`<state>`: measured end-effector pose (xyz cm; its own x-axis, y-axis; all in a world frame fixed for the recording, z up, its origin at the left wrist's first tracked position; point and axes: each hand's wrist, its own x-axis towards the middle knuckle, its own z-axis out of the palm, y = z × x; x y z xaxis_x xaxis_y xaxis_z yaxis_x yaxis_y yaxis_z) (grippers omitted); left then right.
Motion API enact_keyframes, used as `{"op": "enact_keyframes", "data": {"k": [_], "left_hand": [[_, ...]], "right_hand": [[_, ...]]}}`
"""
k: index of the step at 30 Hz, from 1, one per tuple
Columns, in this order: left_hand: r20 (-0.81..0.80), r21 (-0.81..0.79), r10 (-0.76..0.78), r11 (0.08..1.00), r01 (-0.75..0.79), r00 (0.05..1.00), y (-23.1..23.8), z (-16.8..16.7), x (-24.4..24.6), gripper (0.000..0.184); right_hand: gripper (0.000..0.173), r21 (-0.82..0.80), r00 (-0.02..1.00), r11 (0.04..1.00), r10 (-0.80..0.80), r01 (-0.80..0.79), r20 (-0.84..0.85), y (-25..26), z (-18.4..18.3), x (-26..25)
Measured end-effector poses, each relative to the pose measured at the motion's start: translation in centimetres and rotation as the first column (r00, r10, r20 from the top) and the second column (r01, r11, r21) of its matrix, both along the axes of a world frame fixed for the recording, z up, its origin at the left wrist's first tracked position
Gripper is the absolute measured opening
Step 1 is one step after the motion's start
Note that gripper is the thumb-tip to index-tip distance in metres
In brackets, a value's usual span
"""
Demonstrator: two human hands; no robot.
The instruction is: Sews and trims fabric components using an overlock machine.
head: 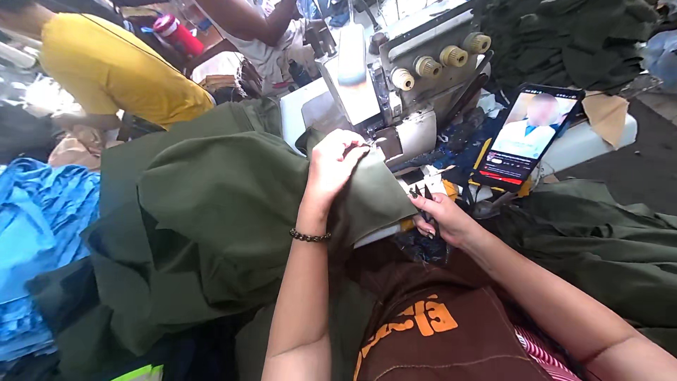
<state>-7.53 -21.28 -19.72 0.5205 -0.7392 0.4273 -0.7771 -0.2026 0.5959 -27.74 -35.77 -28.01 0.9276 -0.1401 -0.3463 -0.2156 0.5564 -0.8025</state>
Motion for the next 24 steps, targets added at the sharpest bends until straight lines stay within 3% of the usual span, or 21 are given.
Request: {"op": "enact_keyframes", "data": {"k": [6, 10, 15, 21, 24], "left_hand": [[-0.043, 0.023, -0.089, 0.996, 0.09, 0.995, 0.5, 0.9, 1.8, 0.008], [-0.049, 0.058, -0.104, 0.993, 0.106, 0.993, 0.4, 1.4, 2.2, 0.009], [-0.064, 0.01, -0.105, 0.994, 0.106, 0.992, 0.2, 1.2, 2.1, 0.011], [-0.126, 0.043, -0.004, 0.999, 0.01, 0.992, -0.1, 1.3, 1.8, 0.008], [-0.157, 0.077, -0.001, 0.997, 0.013, 0.988, 0.9, 2.0, 0.6, 0.006]], "right_hand": [[0.023, -0.066, 1.0, 0.998, 0.026, -0.025, 0.012, 0.0, 0.0, -0.1], [0.009, -0.098, 1.0, 0.995, 0.014, -0.015, -0.007, 0.1, 0.0, 0.0], [0.005, -0.09, 1.0, 0.996, -0.012, 0.012, 0.007, 0.5, -0.3, -0.6], [0.008, -0.041, 0.99, 0.99, -0.135, 0.133, -0.05, 1.9, -0.5, -1.5], [0.021, -0.034, 0.984, 0.985, -0.171, 0.17, -0.047, 2.3, -0.2, -1.8]]}}
